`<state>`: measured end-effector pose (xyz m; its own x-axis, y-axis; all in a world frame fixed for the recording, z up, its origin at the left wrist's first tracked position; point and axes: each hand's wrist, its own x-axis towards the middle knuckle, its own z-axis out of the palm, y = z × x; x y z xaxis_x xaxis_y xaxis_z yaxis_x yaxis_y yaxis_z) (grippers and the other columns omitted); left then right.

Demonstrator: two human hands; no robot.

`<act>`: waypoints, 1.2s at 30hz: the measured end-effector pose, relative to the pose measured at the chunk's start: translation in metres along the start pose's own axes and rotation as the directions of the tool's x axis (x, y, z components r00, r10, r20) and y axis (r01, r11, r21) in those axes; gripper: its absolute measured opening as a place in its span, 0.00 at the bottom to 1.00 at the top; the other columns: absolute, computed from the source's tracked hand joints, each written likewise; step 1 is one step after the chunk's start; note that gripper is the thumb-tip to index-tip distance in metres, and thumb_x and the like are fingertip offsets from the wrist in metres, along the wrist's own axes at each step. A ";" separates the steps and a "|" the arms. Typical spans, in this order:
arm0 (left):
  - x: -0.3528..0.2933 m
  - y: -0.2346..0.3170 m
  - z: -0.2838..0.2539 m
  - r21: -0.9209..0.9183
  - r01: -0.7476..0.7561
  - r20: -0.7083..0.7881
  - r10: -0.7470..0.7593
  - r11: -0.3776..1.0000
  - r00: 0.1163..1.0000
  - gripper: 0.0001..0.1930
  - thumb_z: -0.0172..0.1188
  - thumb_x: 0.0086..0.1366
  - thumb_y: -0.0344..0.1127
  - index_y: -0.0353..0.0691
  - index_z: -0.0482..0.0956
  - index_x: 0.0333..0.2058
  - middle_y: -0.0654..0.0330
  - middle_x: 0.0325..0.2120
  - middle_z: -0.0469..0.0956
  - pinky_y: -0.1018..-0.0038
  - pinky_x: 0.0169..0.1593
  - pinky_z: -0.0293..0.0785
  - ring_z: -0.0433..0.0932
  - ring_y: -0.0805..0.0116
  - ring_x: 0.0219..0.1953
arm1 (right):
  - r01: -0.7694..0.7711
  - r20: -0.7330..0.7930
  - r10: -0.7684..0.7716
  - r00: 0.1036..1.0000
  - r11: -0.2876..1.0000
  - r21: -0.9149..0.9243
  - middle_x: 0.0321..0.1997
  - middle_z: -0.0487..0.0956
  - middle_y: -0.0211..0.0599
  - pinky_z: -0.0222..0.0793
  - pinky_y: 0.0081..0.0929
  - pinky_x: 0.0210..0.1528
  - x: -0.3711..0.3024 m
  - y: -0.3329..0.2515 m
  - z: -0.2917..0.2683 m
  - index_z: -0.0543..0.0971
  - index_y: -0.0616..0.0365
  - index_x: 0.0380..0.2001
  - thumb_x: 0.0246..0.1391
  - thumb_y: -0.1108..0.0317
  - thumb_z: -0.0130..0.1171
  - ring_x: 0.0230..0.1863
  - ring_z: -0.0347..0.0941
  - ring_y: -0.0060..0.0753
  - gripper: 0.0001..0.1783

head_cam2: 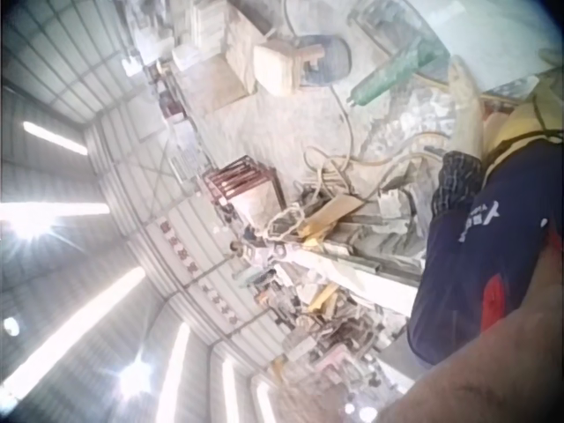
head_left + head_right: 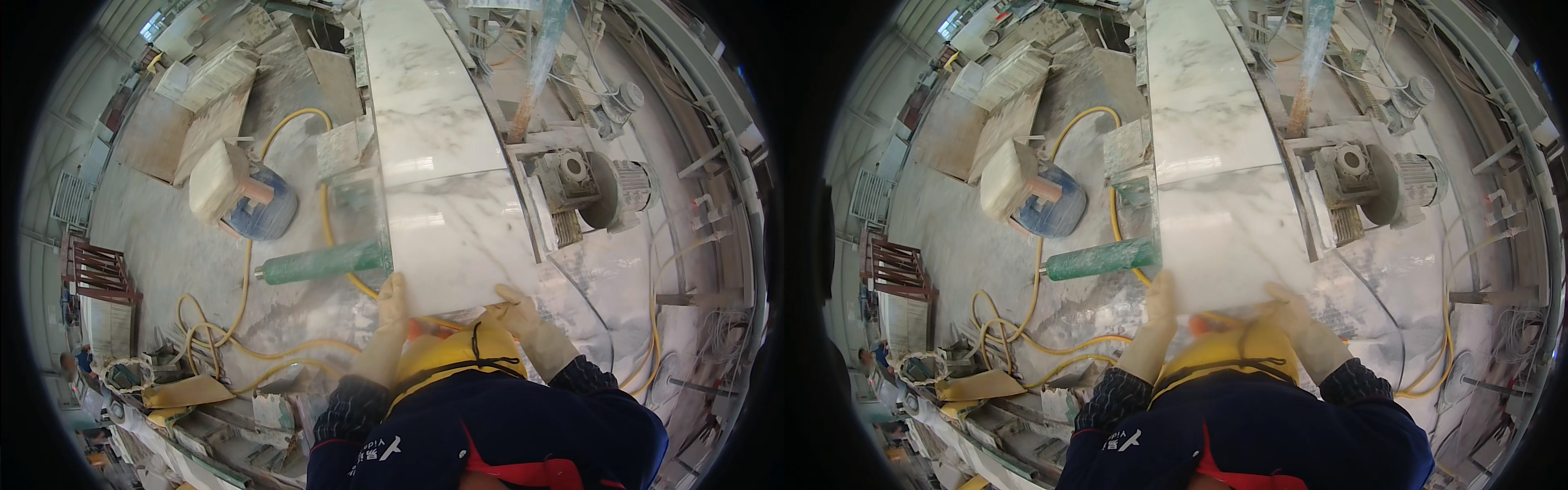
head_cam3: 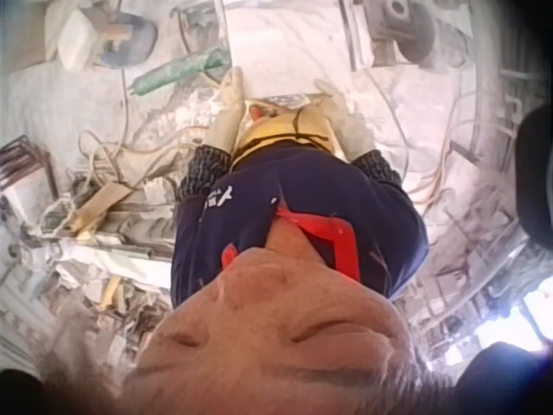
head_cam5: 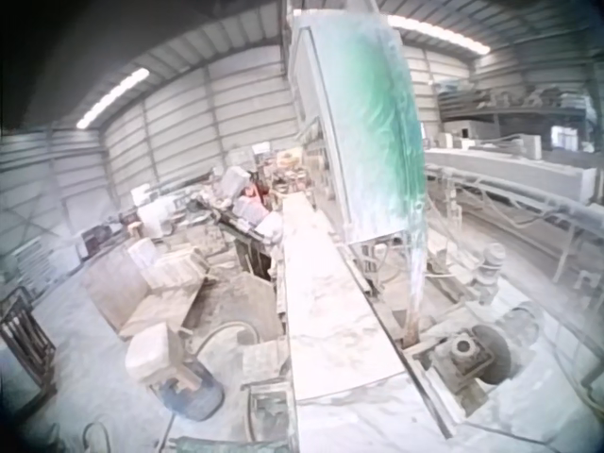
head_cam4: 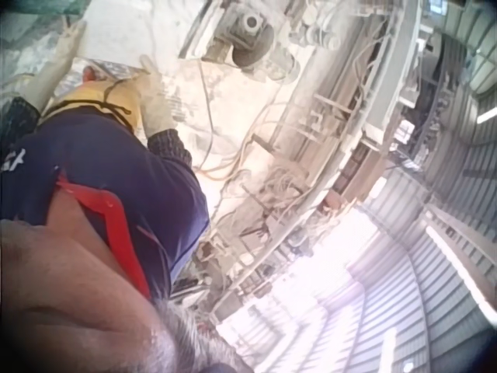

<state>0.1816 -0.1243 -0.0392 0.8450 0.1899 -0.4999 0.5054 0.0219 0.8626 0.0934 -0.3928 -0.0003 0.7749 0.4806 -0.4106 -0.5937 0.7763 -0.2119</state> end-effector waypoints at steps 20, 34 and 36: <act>0.019 -0.026 0.016 -0.196 -0.149 0.092 0.169 0.969 0.981 0.18 0.49 0.76 0.45 0.34 0.79 0.47 0.67 0.37 0.77 0.76 0.42 0.72 0.72 0.77 0.37 | 0.008 -0.254 -0.002 0.967 1.000 0.022 0.60 0.76 0.52 0.65 0.47 0.65 0.016 -0.011 -0.036 0.69 0.69 0.60 0.68 0.59 0.48 0.62 0.72 0.51 0.26; 0.023 -0.012 0.025 -0.194 -0.141 0.073 0.157 0.971 0.985 0.20 0.53 0.74 0.50 0.38 0.80 0.48 0.72 0.29 0.73 0.78 0.33 0.68 0.68 0.80 0.30 | 0.255 -0.345 -0.400 0.849 0.882 -0.396 0.61 0.72 0.66 0.70 0.47 0.63 0.030 -0.004 -0.048 0.66 0.73 0.63 0.64 0.65 0.56 0.61 0.72 0.57 0.29; 0.027 -0.017 0.025 -0.165 -0.161 0.079 0.176 0.973 0.981 0.20 0.52 0.74 0.50 0.39 0.80 0.46 0.73 0.28 0.72 0.79 0.32 0.66 0.67 0.80 0.28 | 0.239 -0.340 -0.437 0.833 0.837 -0.492 0.61 0.73 0.66 0.70 0.45 0.63 0.032 -0.003 -0.053 0.67 0.74 0.62 0.64 0.65 0.57 0.61 0.73 0.56 0.29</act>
<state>0.2001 -0.1436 -0.0692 0.9317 0.1130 -0.3452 0.3269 0.1530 0.9326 0.1078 -0.4013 -0.0598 0.8311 -0.0779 -0.5506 -0.4186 0.5640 -0.7118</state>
